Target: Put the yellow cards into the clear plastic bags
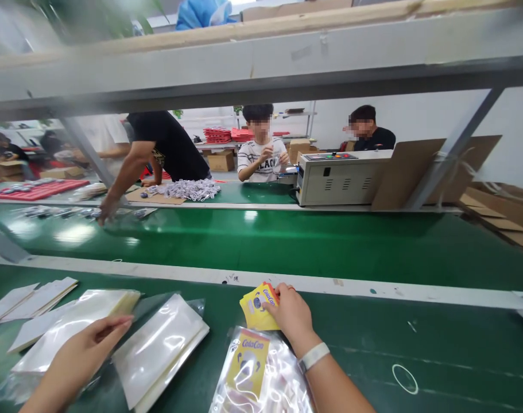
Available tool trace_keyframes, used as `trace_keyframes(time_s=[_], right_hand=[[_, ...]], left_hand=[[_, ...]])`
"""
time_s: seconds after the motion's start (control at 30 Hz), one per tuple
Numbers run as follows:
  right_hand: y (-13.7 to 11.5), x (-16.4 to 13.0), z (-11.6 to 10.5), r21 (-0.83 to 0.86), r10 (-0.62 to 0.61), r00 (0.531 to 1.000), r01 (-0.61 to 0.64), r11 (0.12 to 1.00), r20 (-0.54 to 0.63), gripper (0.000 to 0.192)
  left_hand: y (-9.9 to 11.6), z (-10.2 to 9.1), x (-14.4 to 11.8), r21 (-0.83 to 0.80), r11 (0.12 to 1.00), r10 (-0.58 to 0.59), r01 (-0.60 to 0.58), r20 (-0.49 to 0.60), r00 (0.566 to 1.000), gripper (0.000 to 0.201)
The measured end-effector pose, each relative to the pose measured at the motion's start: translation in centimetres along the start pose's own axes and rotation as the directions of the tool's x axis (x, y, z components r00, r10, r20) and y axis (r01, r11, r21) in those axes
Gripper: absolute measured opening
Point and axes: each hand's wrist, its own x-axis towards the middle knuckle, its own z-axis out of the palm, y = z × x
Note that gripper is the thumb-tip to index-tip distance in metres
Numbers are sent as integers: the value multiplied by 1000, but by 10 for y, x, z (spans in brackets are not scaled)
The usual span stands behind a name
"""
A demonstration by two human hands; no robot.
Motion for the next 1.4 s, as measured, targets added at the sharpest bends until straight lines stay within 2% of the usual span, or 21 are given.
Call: trace_keyframes(time_s=[0.07,0.1,0.17,0.2,0.27,0.37,0.43,0.5,0.57,0.67,0.77,0.87,0.93,1.03,1.17,1.27,1.3,1.37,1.4], right_hand=[[7,2,2,87,11,1000,-11,996,3,15],[11,3,2,137,12,1000,-12,991,3,11],[18,4,-1,240,6,1000,-4,971,-6,10],[20,5,-3,291,-3,1000,8,957,-16,11],[23,4,-12,392,-26,999,42,919,-47,15],[20,-4,-31,535,-69,993,111,838,-98,29],[10,-15,-45,615,-84,985,160,772,-151,38],[-4,-30,-57,692,-79,964,237,682,-252,42],[-21,-47,-64,752,-77,914,373,543,-398,35],[-41,-68,-64,714,-178,793,603,355,-582,16],[-47,-75,-60,588,-388,671,741,323,-633,17],[-46,-71,-62,489,-524,589,806,333,-615,26],[-45,-68,-68,448,-580,556,829,334,-596,28],[-48,-66,-77,368,-673,519,853,371,-526,29],[-59,-69,-82,245,-785,503,864,441,-361,32],[-69,-74,-82,111,-851,491,871,478,-188,20],[-72,-76,-81,82,-866,485,875,478,-125,24],[-72,-78,-77,105,-867,498,864,492,-34,42],[-70,-79,-74,156,-851,525,842,517,-9,38]], left_hand=[[6,4,-5,-227,974,-13,19,27,1000,24],[11,6,-8,-369,928,-29,49,58,998,24],[24,11,-17,-615,777,-67,136,133,989,26],[31,14,-22,-680,711,-85,177,167,982,29],[43,19,-32,-715,661,-107,228,211,972,42],[53,27,-43,-710,678,-47,191,218,975,45],[57,34,-50,-631,768,31,106,202,979,39],[63,42,-56,-524,851,91,37,217,972,28],[71,49,-62,-490,871,116,14,234,965,17],[79,59,-68,-540,842,176,-17,244,954,8],[80,64,-70,-581,810,278,-74,270,922,9],[74,64,-69,-639,764,326,-87,266,907,14],[71,63,-68,-661,745,333,-88,254,908,17],[71,61,-68,-642,761,321,-88,256,912,17],[78,60,-72,-581,808,303,-96,271,914,19],[85,61,-80,-576,813,270,-80,251,930,22],[86,62,-82,-579,812,261,-73,249,933,23],[84,62,-86,-607,793,276,-61,267,923,29],[81,60,-85,-633,772,305,-63,281,910,37]])
